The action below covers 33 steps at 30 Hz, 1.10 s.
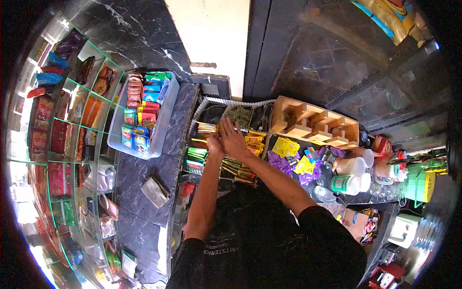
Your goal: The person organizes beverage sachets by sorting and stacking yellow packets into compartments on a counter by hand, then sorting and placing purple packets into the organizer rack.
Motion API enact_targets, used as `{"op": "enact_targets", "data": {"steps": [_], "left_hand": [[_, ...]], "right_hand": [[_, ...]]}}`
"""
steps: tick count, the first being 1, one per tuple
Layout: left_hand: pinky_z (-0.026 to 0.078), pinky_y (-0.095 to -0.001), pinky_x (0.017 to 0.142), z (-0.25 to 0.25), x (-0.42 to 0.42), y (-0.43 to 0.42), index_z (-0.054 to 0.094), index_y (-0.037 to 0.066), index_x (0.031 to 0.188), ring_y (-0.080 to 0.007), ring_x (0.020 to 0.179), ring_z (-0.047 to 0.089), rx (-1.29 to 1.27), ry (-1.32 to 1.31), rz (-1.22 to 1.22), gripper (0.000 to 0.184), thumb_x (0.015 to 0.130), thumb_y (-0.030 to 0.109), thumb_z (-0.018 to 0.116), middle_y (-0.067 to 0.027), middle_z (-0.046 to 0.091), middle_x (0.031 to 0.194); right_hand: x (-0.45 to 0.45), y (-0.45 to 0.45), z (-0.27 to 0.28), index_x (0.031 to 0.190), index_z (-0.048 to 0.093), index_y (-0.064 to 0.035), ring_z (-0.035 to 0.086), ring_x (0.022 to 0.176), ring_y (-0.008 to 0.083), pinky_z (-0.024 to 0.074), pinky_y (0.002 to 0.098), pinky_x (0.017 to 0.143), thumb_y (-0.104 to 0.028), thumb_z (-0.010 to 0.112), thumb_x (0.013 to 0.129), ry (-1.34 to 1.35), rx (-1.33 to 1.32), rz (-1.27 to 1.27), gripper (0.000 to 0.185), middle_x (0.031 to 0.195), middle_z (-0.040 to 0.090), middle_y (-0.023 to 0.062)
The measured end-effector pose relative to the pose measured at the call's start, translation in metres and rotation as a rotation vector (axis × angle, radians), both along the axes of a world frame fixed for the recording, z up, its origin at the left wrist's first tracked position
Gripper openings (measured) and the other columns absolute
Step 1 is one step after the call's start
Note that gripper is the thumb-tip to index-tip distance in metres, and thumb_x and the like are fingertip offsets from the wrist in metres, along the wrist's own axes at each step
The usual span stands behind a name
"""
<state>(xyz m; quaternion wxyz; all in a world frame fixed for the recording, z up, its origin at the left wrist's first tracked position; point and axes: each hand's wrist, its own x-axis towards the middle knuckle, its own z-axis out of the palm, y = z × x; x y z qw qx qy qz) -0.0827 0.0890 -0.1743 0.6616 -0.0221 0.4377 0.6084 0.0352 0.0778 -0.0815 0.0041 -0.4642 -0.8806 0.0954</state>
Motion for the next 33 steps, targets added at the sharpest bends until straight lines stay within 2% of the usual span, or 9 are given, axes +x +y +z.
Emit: {"op": "enact_targets", "data": {"steps": [2,5,13,14,15,18,24,29,33], "left_hand": [[0.034,-0.0313,0.043,0.032,0.006,-0.001,0.048,0.016,0.073,-0.0144,0.047,0.043,-0.046,-0.016,0.051,0.027,0.096,0.03,0.045,0.002,0.046,0.06],[0.037,-0.0314,0.045,0.058,0.006,-0.009,0.047,0.016,0.074,-0.0143,0.05,0.045,-0.072,-0.021,0.079,0.027,0.097,0.03,0.045,0.0022,0.047,0.062],[0.042,-0.0313,0.046,0.038,0.004,0.001,0.047,0.013,0.079,-0.0161,0.05,0.047,-0.016,-0.058,0.036,0.027,0.099,0.03,0.039,0.0003,0.048,0.066],[0.051,-0.0327,0.066,0.035,-0.001,-0.005,0.053,0.008,0.095,-0.0177,0.07,0.057,0.111,0.121,-0.089,0.027,0.099,0.031,0.039,-0.004,0.056,0.08],[0.051,-0.0327,0.066,0.041,0.001,-0.008,0.053,0.008,0.095,-0.0177,0.07,0.057,0.111,0.12,-0.096,0.027,0.099,0.031,0.039,-0.004,0.056,0.08],[0.042,-0.0414,0.103,0.024,-0.008,-0.008,0.05,0.001,0.127,-0.0289,0.114,0.053,0.066,-0.137,-0.102,0.045,0.098,0.034,0.039,-0.0137,0.055,0.123],[0.041,-0.0415,0.104,0.047,0.007,-0.025,0.049,0.0,0.13,-0.0281,0.117,0.052,0.057,0.14,-0.017,0.046,0.098,0.034,0.046,-0.0128,0.055,0.128],[0.041,-0.0396,0.102,0.029,0.001,-0.027,0.052,0.0,0.13,-0.0272,0.117,0.054,0.147,0.187,-0.122,0.044,0.097,0.031,0.052,-0.0121,0.057,0.128],[0.047,-0.0348,0.087,0.058,0.013,-0.037,0.056,0.002,0.125,-0.0232,0.103,0.061,-0.067,0.515,-0.107,0.036,0.094,0.02,0.057,-0.0108,0.062,0.115]], "right_hand": [[0.001,0.001,-0.019,0.15,0.027,0.009,0.017,0.151,0.0384,0.0118,0.058,0.12,-0.024,0.057,0.089,0.215,0.098,0.039,0.075,0.162,0.019,0.0246],[0.001,0.007,-0.001,0.153,0.022,0.0075,0.015,0.151,0.0387,0.0105,0.0587,0.12,-0.027,0.054,0.095,0.03,0.058,0.038,0.075,0.161,0.018,0.0248],[0.007,0.006,0.004,0.146,0.033,0.0106,0.025,0.147,0.0401,0.0172,0.06,0.118,-0.021,0.056,0.093,0.167,0.023,0.037,0.066,0.157,0.029,0.0259],[0.008,0.006,0.009,0.144,0.036,0.0112,0.027,0.146,0.0405,0.0192,0.0604,0.117,-0.02,0.055,0.094,0.133,0.041,0.05,0.062,0.155,0.031,0.0267],[0.011,0.002,0.011,0.144,0.036,0.0112,0.027,0.146,0.0405,0.0192,0.0604,0.117,-0.02,0.055,0.094,0.131,0.041,0.043,0.062,0.155,0.031,0.0267],[0.02,-0.014,0.016,0.14,0.044,0.0064,0.031,0.144,0.0426,0.0238,0.0575,0.117,-0.017,0.053,0.096,0.392,0.112,0.019,0.051,0.152,0.037,0.0264],[0.106,-0.047,0.032,0.117,0.059,-0.0057,0.058,0.111,0.0364,0.0456,0.0458,0.098,-0.009,0.064,0.09,0.882,0.164,-0.357,0.027,0.115,0.062,0.0162],[0.185,-0.068,-0.018,0.115,0.06,-0.0067,0.057,0.106,0.0395,0.0465,0.0475,0.093,-0.012,0.071,0.082,0.567,0.232,-0.704,0.035,0.11,0.06,0.0178],[0.2,-0.086,-0.041,0.119,0.06,-0.0078,0.056,0.109,0.0392,0.0457,0.0508,0.094,-0.022,0.076,0.077,0.406,0.169,-0.682,0.046,0.112,0.06,0.0169]]}}
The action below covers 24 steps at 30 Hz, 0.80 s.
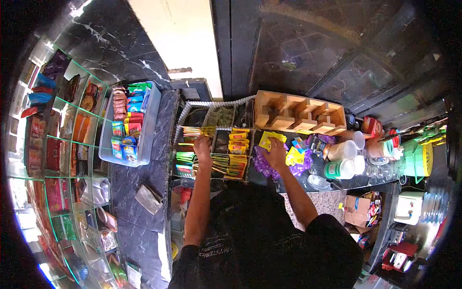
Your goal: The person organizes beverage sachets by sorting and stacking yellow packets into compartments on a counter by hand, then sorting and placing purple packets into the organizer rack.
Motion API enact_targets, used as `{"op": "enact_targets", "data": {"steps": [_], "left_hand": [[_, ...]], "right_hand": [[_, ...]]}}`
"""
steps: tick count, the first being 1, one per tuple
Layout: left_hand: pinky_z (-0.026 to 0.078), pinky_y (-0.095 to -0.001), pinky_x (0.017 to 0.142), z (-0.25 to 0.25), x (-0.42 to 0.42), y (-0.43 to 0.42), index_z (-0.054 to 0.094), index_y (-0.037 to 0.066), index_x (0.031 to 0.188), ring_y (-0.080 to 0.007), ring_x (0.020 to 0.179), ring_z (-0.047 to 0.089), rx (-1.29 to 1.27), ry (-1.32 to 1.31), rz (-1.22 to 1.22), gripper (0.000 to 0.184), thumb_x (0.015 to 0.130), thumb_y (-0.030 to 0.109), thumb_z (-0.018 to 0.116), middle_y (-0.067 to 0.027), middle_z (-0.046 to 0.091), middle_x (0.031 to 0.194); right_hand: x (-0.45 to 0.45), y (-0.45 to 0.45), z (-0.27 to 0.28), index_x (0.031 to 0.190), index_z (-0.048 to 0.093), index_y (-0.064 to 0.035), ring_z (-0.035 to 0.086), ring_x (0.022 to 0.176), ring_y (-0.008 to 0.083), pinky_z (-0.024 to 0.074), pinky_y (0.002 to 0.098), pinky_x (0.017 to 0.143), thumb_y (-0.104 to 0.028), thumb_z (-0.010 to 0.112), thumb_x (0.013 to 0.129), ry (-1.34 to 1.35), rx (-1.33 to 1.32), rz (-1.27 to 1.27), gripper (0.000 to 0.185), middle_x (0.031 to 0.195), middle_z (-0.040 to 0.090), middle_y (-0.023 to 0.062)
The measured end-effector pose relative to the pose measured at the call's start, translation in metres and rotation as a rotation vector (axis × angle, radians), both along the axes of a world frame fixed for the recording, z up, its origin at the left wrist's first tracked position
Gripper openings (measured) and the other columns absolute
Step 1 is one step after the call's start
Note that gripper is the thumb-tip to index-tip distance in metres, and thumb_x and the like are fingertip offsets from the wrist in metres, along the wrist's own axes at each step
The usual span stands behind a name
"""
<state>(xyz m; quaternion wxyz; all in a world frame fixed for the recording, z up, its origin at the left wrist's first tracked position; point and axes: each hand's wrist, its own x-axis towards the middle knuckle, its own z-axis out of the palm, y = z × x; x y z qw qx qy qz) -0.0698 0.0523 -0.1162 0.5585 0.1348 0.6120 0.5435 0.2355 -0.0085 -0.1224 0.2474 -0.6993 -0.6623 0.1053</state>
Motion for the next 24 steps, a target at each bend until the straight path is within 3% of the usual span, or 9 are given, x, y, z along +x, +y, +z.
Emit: {"op": "enact_targets", "data": {"steps": [2,6,8,12,14,18,21,22,24], "left_hand": [[0.048,-0.0337,0.082,0.006,0.003,-0.005,0.057,0.002,0.123,-0.0218,0.098,0.062,0.067,0.126,-0.018,0.034,0.093,0.017,0.058,-0.0103,0.063,0.112],[0.049,-0.0307,0.071,0.021,0.012,-0.012,0.059,0.002,0.115,-0.018,0.088,0.063,0.204,0.175,0.034,0.025,0.091,0.012,0.059,-0.0089,0.065,0.103],[0.048,-0.0292,0.067,0.036,0.017,-0.012,0.059,0.004,0.11,-0.0156,0.081,0.063,0.202,0.099,0.063,0.021,0.091,0.011,0.06,-0.0073,0.066,0.099],[0.048,-0.0282,0.065,0.044,0.022,-0.013,0.059,0.005,0.106,-0.0139,0.077,0.063,0.26,0.095,0.015,0.016,0.09,0.01,0.061,-0.006,0.067,0.096],[0.049,-0.0282,0.065,0.048,0.026,-0.013,0.059,0.005,0.105,-0.0145,0.075,0.064,0.289,0.073,-0.004,0.015,0.091,0.01,0.061,-0.0065,0.067,0.094],[0.05,-0.0288,0.064,0.056,0.035,-0.016,0.06,0.004,0.105,-0.0153,0.075,0.065,0.295,0.05,-0.028,0.014,0.091,0.009,0.06,-0.0075,0.067,0.095],[0.051,-0.0298,0.066,0.061,0.046,-0.017,0.059,0.002,0.107,-0.0168,0.077,0.066,0.298,0.049,-0.157,0.018,0.091,0.009,0.061,-0.0076,0.067,0.096],[0.051,-0.0298,0.066,0.07,0.053,-0.019,0.059,0.002,0.107,-0.0168,0.077,0.066,0.3,0.052,-0.158,0.018,0.091,0.009,0.061,-0.0076,0.067,0.096],[0.052,-0.0293,0.07,0.087,0.068,-0.026,0.06,0.001,0.112,-0.0174,0.082,0.067,0.38,0.058,-0.418,0.021,0.092,0.009,0.061,-0.008,0.067,0.097]], "right_hand": [[-0.001,-0.003,-0.002,0.126,0.059,-0.0079,0.055,0.113,0.0375,0.0446,0.0542,0.094,-0.032,0.078,0.075,-0.116,-0.021,-0.048,0.06,0.114,0.06,0.0153],[-0.003,-0.003,0.003,0.127,0.06,-0.0079,0.054,0.115,0.0353,0.0444,0.0539,0.093,-0.034,0.076,0.076,-0.138,-0.127,-0.011,0.06,0.116,0.06,0.0139],[0.0,-0.004,-0.015,0.122,0.064,-0.0099,0.056,0.11,0.0337,0.0446,0.0509,0.091,-0.033,0.075,0.078,-0.327,0.013,0.109,0.051,0.113,0.061,0.0129],[-0.001,-0.008,-0.007,0.112,0.069,-0.0103,0.059,0.103,0.0318,0.0443,0.049,0.089,-0.029,0.071,0.082,-0.353,-0.024,0.142,0.035,0.103,0.064,0.0108],[0.001,-0.008,-0.002,0.099,0.071,-0.0091,0.061,0.097,0.0304,0.0436,0.0485,0.088,-0.026,0.069,0.084,-0.327,0.069,0.113,0.023,0.093,0.066,0.0095],[0.012,0.0,0.016,0.088,0.07,-0.008,0.063,0.089,0.0311,0.0466,0.0473,0.082,-0.02,0.067,0.086,-0.283,0.232,0.001,0.013,0.087,0.068,0.0102],[0.032,0.012,0.014,0.098,0.069,-0.0048,0.065,0.082,0.0357,0.0505,0.0462,0.075,-0.02,0.061,0.093,0.139,0.273,-0.134,0.018,0.087,0.069,0.0164],[0.028,0.015,0.031,0.098,0.069,-0.0048,0.065,0.082,0.0357,0.0505,0.0462,0.075,-0.02,0.061,0.093,0.142,0.275,-0.135,0.018,0.087,0.069,0.0164],[0.025,0.017,0.065,0.1,0.069,-0.0006,0.069,0.082,0.0325,0.0536,0.0417,0.074,-0.022,0.062,0.095,0.505,0.039,-0.215,0.023,0.091,0.071,0.0178]]}}
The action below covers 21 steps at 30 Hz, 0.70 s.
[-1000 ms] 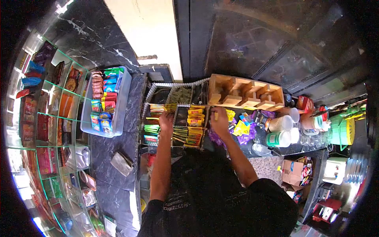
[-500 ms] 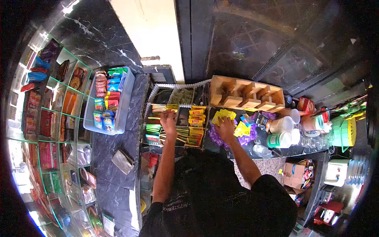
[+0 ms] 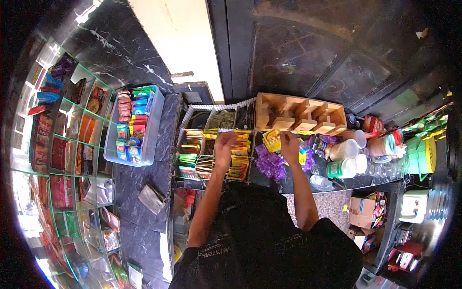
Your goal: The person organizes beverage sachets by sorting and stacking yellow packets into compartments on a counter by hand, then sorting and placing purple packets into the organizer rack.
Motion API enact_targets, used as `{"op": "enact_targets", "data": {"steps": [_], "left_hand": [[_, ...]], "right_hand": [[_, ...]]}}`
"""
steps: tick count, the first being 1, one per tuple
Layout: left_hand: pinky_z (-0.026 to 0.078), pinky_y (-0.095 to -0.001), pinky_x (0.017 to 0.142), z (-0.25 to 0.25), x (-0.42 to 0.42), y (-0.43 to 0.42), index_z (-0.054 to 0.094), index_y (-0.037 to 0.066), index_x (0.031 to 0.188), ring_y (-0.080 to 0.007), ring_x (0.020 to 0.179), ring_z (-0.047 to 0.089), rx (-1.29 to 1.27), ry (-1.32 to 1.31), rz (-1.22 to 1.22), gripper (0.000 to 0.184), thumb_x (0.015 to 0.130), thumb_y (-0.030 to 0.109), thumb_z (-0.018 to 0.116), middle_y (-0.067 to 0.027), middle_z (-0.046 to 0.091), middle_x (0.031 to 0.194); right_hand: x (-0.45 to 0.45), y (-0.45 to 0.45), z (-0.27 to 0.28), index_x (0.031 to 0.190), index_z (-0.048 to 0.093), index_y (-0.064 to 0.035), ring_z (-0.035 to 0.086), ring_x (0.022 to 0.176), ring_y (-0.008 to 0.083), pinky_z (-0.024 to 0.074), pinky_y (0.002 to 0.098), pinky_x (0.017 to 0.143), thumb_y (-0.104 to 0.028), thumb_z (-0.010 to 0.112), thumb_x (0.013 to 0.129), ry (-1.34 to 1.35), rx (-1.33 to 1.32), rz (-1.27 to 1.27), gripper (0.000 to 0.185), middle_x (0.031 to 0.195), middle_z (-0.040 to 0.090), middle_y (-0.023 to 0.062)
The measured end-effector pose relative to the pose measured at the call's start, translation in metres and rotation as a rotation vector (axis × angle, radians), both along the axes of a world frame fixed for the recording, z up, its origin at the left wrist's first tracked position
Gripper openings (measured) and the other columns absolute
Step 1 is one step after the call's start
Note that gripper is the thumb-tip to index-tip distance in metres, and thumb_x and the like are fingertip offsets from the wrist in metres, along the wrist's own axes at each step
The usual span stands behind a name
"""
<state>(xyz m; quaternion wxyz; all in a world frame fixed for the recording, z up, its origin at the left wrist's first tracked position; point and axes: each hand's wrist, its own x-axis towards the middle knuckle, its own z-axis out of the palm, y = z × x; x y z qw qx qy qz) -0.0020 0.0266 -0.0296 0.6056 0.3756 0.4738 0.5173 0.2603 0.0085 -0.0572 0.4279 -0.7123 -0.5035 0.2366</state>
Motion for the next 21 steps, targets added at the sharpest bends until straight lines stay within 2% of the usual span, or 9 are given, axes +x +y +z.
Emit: {"op": "enact_targets", "data": {"steps": [4,5,6,8,12,13,14,18,21], "left_hand": [[0.053,-0.03,0.078,0.017,0.023,-0.009,0.059,0.001,0.124,-0.0157,0.091,0.066,0.01,0.02,-0.308,0.031,0.099,0.017,0.057,-0.0084,0.069,0.106],[0.053,-0.0294,0.079,0.018,0.026,-0.008,0.06,-0.001,0.124,-0.0155,0.093,0.066,0.011,0.019,-0.44,0.031,0.1,0.018,0.056,-0.0077,0.069,0.107],[0.053,-0.0288,0.081,0.016,0.028,-0.007,0.061,-0.002,0.123,-0.0154,0.095,0.066,0.014,0.017,-0.57,0.031,0.101,0.018,0.056,-0.007,0.069,0.109],[0.054,-0.0296,0.085,0.012,0.028,-0.008,0.063,-0.005,0.12,-0.0148,0.099,0.066,0.013,-0.03,-0.552,0.03,0.102,0.018,0.055,-0.0058,0.07,0.109],[0.056,-0.0326,0.086,0.036,0.016,-0.013,0.062,-0.006,0.121,-0.0178,0.096,0.069,-0.093,-0.092,-0.456,0.031,0.102,0.017,0.054,-0.009,0.069,0.11],[0.056,-0.0334,0.086,0.036,0.012,-0.013,0.062,-0.007,0.122,-0.0189,0.095,0.069,-0.097,-0.068,-0.423,0.032,0.102,0.018,0.054,-0.01,0.069,0.111],[0.056,-0.0334,0.086,0.035,0.01,-0.012,0.062,-0.007,0.122,-0.0189,0.095,0.069,-0.098,-0.068,-0.419,0.032,0.102,0.018,0.054,-0.01,0.069,0.111],[0.057,-0.0338,0.084,0.04,0.011,-0.011,0.061,-0.006,0.122,-0.0223,0.092,0.07,-0.176,-0.112,-0.257,0.032,0.101,0.017,0.055,-0.0123,0.069,0.111],[0.055,-0.0307,0.08,0.056,0.017,-0.012,0.063,-0.005,0.118,-0.0167,0.09,0.067,-0.147,-0.241,-0.29,0.029,0.102,0.017,0.053,-0.0082,0.068,0.105]], "right_hand": [[-0.016,0.002,0.038,0.102,0.069,0.0011,0.071,0.077,0.0254,0.0544,0.0356,0.07,-0.025,0.064,0.096,0.094,0.039,0.244,0.028,0.087,0.073,0.0158],[-0.024,-0.003,0.049,0.104,0.069,0.0036,0.063,0.076,0.0102,0.0498,0.0271,0.069,-0.022,0.063,0.098,0.163,0.004,0.263,0.027,0.085,0.072,0.006],[-0.028,-0.004,0.06,0.104,0.069,0.0036,0.063,0.076,0.0102,0.0498,0.0271,0.069,-0.022,0.063,0.098,0.162,0.007,0.262,0.027,0.085,0.072,0.006],[-0.034,-0.005,0.073,0.1,0.071,0.0012,0.071,0.075,0.0209,0.054,0.0332,0.066,-0.024,0.065,0.096,0.129,0.013,0.301,0.026,0.085,0.073,0.0141],[-0.032,-0.002,0.082,0.102,0.072,-0.0011,0.071,0.077,0.0222,0.054,0.0336,0.068,-0.024,0.065,0.096,-0.025,0.158,0.174,0.025,0.088,0.073,0.0145],[-0.029,-0.003,0.089,0.115,0.069,-0.0038,0.07,0.094,0.0296,0.0539,0.038,0.081,-0.022,0.063,0.097,-0.075,0.153,0.172,0.026,0.104,0.071,0.0181],[-0.03,-0.005,0.096,0.115,0.069,-0.0038,0.07,0.094,0.0296,0.0539,0.038,0.081,-0.022,0.063,0.097,-0.074,0.152,0.176,0.026,0.104,0.071,0.0181],[-0.067,-0.025,0.135,0.145,0.041,-0.0003,0.043,0.135,0.0409,0.0315,0.0475,0.114,-0.017,0.062,0.093,-0.346,0.343,0.478,0.059,0.147,0.046,0.0221],[-0.087,-0.035,0.128,0.149,0.033,0.0006,0.033,0.143,0.0399,0.0221,0.0585,0.116,-0.025,0.059,0.093,-0.426,0.306,0.675,0.067,0.154,0.036,0.0212]]}}
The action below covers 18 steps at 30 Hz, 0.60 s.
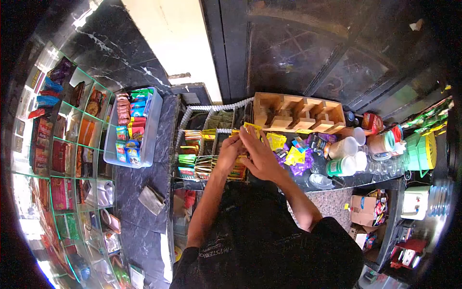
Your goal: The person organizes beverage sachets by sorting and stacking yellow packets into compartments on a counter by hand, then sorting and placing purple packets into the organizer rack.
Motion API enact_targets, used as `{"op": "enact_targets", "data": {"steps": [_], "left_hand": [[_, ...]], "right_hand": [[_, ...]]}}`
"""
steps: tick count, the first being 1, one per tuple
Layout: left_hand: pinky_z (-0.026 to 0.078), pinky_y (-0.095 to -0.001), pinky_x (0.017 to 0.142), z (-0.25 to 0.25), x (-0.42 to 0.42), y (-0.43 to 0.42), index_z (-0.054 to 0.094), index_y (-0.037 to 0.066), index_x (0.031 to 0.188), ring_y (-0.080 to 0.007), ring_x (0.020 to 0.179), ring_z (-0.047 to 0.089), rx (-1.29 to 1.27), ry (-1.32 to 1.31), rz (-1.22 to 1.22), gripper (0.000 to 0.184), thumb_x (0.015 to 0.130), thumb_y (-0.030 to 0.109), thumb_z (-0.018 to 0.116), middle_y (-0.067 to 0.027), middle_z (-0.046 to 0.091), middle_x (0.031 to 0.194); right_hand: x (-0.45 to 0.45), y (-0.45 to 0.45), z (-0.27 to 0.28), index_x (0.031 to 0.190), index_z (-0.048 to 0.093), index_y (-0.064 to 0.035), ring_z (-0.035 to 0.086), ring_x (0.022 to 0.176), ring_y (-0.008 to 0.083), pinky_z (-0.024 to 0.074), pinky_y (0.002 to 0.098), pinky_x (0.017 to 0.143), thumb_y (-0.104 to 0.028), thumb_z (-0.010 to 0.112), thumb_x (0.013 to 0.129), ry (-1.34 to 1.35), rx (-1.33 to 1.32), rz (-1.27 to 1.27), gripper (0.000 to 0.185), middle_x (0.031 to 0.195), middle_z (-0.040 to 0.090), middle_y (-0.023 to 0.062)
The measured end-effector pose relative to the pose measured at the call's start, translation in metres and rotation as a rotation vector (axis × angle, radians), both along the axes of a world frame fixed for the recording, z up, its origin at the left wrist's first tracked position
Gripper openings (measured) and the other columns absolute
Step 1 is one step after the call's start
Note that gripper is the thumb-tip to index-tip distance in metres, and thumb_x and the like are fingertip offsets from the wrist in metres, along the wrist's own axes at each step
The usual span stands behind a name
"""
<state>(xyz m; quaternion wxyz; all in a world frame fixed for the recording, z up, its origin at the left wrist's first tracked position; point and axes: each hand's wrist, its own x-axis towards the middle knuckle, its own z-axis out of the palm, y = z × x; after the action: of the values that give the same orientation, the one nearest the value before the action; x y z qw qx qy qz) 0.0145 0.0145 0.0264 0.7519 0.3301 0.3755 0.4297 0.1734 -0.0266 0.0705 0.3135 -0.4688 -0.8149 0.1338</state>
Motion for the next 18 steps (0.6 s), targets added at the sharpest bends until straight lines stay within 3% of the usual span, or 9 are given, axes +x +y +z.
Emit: {"op": "enact_targets", "data": {"steps": [3,5,6,8,9,11,12,15,18], "left_hand": [[0.054,-0.0298,0.079,-0.027,-0.006,0.001,0.064,-0.004,0.118,-0.0146,0.09,0.066,0.086,0.149,-0.034,0.029,0.102,0.019,0.055,-0.0054,0.069,0.105],[0.054,-0.0294,0.08,-0.019,-0.012,-0.004,0.064,-0.005,0.118,-0.0129,0.089,0.066,0.086,0.162,-0.011,0.029,0.102,0.018,0.057,-0.003,0.069,0.102],[0.054,-0.0285,0.079,-0.016,-0.015,-0.006,0.064,-0.005,0.118,-0.0127,0.089,0.065,0.176,0.188,-0.042,0.028,0.101,0.016,0.057,-0.0029,0.069,0.102],[0.053,-0.0264,0.072,-0.012,-0.011,-0.008,0.066,-0.007,0.111,-0.0118,0.08,0.065,0.308,0.229,-0.027,0.021,0.099,0.01,0.06,-0.0065,0.071,0.091],[0.053,-0.0264,0.072,-0.014,-0.011,-0.006,0.066,-0.007,0.111,-0.0118,0.08,0.065,0.308,0.227,-0.034,0.021,0.099,0.01,0.06,-0.0065,0.071,0.091],[0.053,-0.0269,0.065,-0.023,-0.015,0.002,0.069,-0.006,0.104,-0.0123,0.071,0.066,0.616,0.767,-0.013,0.017,0.095,0.006,0.062,-0.0114,0.07,0.077],[0.053,-0.0284,0.06,-0.02,-0.014,0.004,0.07,-0.006,0.097,-0.0126,0.065,0.067,0.764,0.837,0.143,0.012,0.091,0.004,0.066,-0.0136,0.065,0.065],[0.055,-0.0286,0.06,-0.011,-0.017,0.005,0.069,-0.008,0.093,-0.0129,0.065,0.067,0.587,0.719,0.199,0.011,0.092,0.003,0.066,-0.0121,0.068,0.069],[0.057,-0.0277,0.066,-0.01,-0.027,0.006,0.067,-0.008,0.095,-0.0127,0.073,0.068,0.447,0.442,0.148,0.01,0.093,0.001,0.064,-0.0091,0.071,0.083]], "right_hand": [[0.015,0.013,-0.05,0.15,0.035,-0.0005,0.028,0.146,0.0389,0.0195,0.0679,0.113,-0.03,0.053,0.098,-0.215,-0.052,-0.045,0.063,0.159,0.029,0.0198],[0.035,0.026,-0.083,0.146,0.041,0.0004,0.033,0.145,0.0353,0.0282,0.0582,0.113,-0.032,0.05,0.101,-0.197,-0.242,-0.384,0.056,0.157,0.033,0.0217],[0.035,0.029,-0.079,0.146,0.041,0.0004,0.033,0.145,0.0353,0.0282,0.0582,0.113,-0.032,0.05,0.101,-0.195,-0.246,-0.386,0.056,0.157,0.033,0.0217],[0.043,0.031,-0.069,0.14,0.048,0.0019,0.058,0.123,0.0294,0.0462,0.0437,0.1,-0.035,0.051,0.103,0.558,-0.247,-0.366,0.053,0.133,0.058,0.023],[0.041,0.025,-0.053,0.14,0.048,0.0019,0.058,0.123,0.0294,0.0462,0.0437,0.1,-0.035,0.051,0.103,0.557,-0.246,-0.374,0.053,0.133,0.058,0.023],[0.028,0.015,-0.021,0.13,0.058,0.0024,0.068,0.088,0.0206,0.0527,0.0318,0.078,-0.036,0.058,0.1,0.557,-0.648,-0.082,0.049,0.1,0.072,0.0131],[0.024,0.015,-0.02,0.116,0.067,0.0017,0.062,0.07,0.0125,0.0512,0.0297,0.064,-0.035,0.063,0.098,0.403,-0.534,-0.018,0.041,0.085,0.071,0.0032],[0.027,0.014,-0.007,0.106,0.072,-0.0001,0.063,0.07,0.0116,0.0497,0.0288,0.06,-0.034,0.065,0.097,0.672,-0.64,-0.129,0.036,0.089,0.072,0.0016],[0.031,0.024,-0.011,0.115,0.068,-0.0014,0.065,0.085,0.0114,0.0495,0.0247,0.07,-0.028,0.061,0.1,0.898,-0.602,-0.13,0.032,0.098,0.072,0.0043]]}}
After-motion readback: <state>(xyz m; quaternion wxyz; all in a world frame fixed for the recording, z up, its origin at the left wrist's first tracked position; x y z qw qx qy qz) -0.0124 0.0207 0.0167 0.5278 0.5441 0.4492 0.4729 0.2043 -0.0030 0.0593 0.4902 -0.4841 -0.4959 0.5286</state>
